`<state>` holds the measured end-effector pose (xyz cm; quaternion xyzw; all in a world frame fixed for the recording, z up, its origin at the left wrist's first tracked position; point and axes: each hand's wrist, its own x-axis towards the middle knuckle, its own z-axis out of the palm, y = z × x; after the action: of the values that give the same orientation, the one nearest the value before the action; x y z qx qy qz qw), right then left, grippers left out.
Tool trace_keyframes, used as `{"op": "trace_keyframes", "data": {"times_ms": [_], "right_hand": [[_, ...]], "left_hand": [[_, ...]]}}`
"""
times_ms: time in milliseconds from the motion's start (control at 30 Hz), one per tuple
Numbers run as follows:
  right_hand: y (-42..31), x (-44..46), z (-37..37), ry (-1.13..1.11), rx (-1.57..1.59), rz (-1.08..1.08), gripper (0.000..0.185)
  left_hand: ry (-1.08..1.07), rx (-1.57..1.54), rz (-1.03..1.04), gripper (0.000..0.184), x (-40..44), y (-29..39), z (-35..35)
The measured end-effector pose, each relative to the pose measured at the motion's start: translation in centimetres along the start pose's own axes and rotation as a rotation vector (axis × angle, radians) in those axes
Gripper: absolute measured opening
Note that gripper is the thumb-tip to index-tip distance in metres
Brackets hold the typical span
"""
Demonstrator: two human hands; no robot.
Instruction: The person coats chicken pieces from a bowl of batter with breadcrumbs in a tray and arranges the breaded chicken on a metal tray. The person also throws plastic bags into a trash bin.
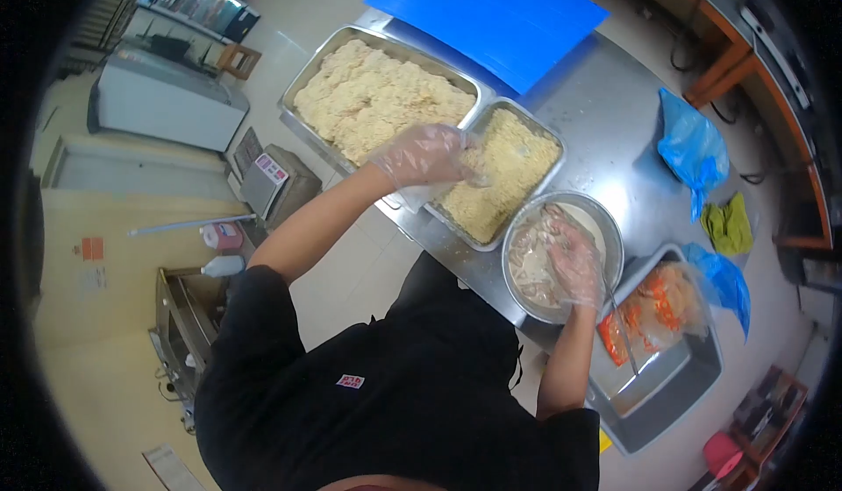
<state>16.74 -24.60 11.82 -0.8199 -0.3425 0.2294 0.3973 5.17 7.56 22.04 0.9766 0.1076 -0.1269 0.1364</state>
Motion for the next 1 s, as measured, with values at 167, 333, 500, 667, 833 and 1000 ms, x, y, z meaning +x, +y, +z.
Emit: {"op": "trace_keyframes", "data": {"times_ms": [167, 333, 500, 667, 833, 1000], "right_hand": [[-1.3, 0.0, -0.4, 0.015, 0.011, 0.083, 0.035], [-2.1, 0.0, -0.5, 0.001, 0.058, 0.150, 0.036], [-1.2, 0.4, -0.3, -0.014, 0.100, 0.173, 0.037], [-2.1, 0.5, -0.4, -0.026, 0.140, 0.220, 0.035], [-0.9, -0.5, -0.8, 0.001, 0.079, 0.229, 0.037], [-3.7, -1.2, -1.6, -0.011, -0.096, 0.288, 0.038]], "left_hand": [[0.186, 0.051, -0.104, 0.069, -0.2, -4.8, -5.7], [0.196, 0.101, -0.352, 0.064, 0.7, -11.1, -12.4], [0.596, 0.509, -0.396, 0.056, 6.1, -24.2, -7.4], [0.409, 0.225, -0.504, 0.056, 8.8, -27.3, -2.9], [0.634, 0.046, -0.526, 0.058, 9.7, -28.7, 3.9], [0.391, 0.588, -0.469, 0.056, 13.1, -34.9, 7.8]]}}
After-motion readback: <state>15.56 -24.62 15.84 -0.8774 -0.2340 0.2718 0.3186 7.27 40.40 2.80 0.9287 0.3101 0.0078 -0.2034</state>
